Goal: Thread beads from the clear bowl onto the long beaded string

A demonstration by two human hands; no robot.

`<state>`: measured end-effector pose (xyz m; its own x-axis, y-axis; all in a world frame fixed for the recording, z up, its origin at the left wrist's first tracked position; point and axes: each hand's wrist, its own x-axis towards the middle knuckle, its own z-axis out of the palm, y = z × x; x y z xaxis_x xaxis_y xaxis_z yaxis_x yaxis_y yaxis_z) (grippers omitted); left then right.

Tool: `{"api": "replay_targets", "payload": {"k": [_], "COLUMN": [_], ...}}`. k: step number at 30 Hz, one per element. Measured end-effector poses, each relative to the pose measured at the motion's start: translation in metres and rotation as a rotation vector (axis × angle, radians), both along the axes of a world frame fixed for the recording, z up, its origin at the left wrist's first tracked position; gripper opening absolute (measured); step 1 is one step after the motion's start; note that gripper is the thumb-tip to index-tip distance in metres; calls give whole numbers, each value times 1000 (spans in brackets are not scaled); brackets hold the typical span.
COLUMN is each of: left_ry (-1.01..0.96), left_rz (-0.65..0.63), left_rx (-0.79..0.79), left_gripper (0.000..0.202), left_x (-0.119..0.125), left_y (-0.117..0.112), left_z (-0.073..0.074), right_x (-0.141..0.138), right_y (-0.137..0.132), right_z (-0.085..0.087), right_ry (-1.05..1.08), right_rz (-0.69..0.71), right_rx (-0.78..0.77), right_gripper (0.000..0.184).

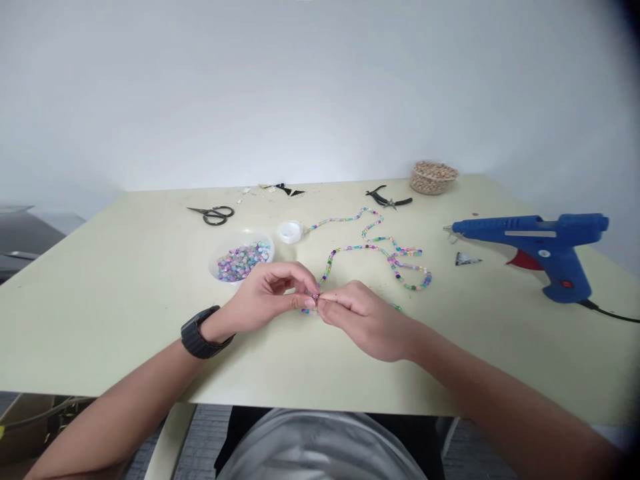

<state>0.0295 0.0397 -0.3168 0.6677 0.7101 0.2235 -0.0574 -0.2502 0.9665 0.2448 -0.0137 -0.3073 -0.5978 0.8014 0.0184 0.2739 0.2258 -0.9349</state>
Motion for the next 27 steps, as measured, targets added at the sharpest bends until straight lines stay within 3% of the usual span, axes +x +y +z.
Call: {"api": "replay_targets", "payload": {"k": [16,27], "left_ry": [2,3], "left_rz": [5,15], "left_rx": [73,86], "left_gripper": [11,12], "left_x": [2,3], "left_y": [0,-1], "left_z": [1,3], "right_x": [1,3], "right_y": [1,2], "right_z": [-1,8], "right_ry": [36,4], "right_rz": [65,82], "right_rx": [-49,-89], "right_gripper": [39,37]}}
